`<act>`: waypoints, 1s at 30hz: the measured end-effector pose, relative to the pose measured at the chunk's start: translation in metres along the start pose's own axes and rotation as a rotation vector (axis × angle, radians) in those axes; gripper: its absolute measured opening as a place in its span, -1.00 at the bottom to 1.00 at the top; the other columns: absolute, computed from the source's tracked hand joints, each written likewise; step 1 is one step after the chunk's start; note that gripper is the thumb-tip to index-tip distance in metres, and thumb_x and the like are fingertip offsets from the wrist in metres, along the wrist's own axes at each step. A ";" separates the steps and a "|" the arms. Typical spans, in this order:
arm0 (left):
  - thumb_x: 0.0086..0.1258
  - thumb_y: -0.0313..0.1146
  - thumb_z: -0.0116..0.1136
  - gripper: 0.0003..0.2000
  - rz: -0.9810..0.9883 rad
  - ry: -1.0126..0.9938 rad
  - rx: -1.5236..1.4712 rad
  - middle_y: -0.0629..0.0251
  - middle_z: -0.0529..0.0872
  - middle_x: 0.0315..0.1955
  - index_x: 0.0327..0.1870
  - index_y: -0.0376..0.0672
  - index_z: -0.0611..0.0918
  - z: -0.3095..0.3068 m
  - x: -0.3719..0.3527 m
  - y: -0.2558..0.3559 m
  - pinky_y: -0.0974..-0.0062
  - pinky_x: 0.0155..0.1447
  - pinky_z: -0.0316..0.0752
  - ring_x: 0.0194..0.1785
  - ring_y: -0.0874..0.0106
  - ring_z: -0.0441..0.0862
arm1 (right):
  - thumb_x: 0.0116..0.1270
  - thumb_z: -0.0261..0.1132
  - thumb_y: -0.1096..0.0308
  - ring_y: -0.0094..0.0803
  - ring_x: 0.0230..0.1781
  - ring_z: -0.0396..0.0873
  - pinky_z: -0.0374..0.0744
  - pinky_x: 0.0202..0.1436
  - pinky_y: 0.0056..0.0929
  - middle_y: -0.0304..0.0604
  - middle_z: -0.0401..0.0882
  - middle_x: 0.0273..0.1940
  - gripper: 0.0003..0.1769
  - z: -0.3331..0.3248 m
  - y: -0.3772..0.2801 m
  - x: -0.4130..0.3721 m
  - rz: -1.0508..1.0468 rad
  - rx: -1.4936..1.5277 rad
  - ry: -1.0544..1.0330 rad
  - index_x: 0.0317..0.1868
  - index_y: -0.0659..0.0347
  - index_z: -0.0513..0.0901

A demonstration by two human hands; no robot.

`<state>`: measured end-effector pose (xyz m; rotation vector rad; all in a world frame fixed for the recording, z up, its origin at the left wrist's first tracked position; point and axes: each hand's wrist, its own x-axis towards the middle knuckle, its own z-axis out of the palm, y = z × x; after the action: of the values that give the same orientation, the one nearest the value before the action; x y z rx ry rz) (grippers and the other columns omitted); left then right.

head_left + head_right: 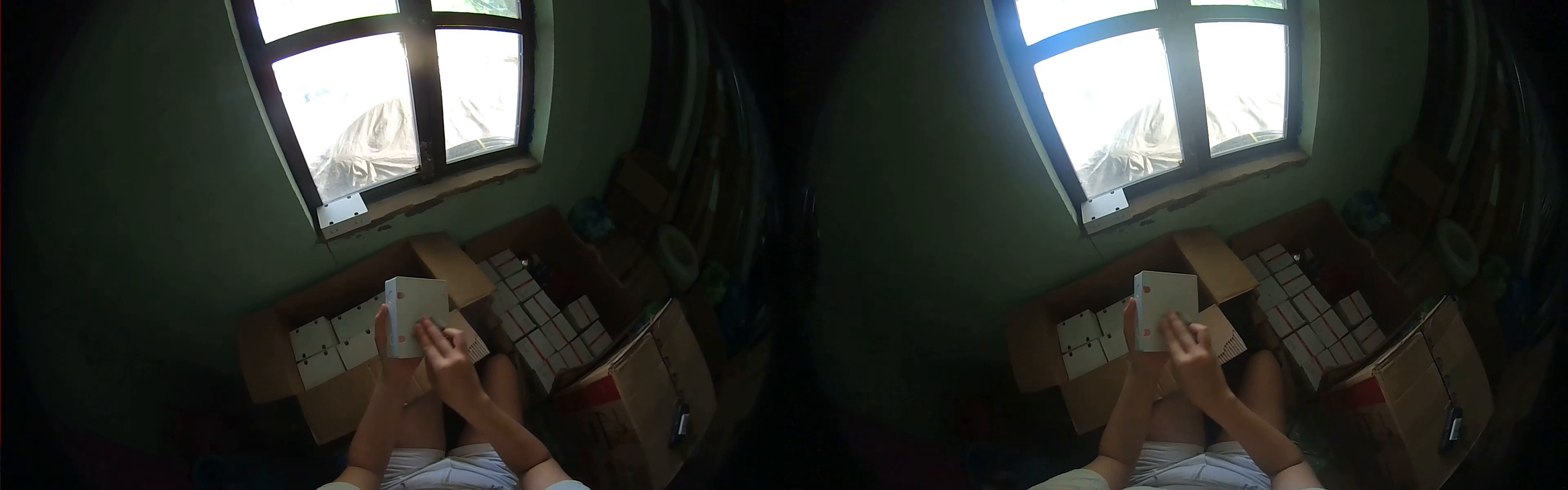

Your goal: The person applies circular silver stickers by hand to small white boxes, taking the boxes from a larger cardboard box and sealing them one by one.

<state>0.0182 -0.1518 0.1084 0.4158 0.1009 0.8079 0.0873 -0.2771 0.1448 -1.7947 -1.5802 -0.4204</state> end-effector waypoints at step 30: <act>0.59 0.06 -0.09 -0.50 -0.102 -0.111 0.002 0.13 0.68 0.08 0.26 -0.17 0.54 -0.007 -0.005 0.009 0.24 0.19 0.66 0.10 0.29 0.70 | 0.02 0.38 0.60 -0.23 0.01 0.54 0.63 0.13 -0.34 -0.30 0.66 0.25 -0.47 0.001 0.045 -0.017 -0.278 0.157 0.006 0.06 0.05 0.81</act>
<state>0.0074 -0.1475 0.1051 0.4533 0.0200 0.6831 0.1266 -0.2896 0.1198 -1.4608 -1.8137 -0.4163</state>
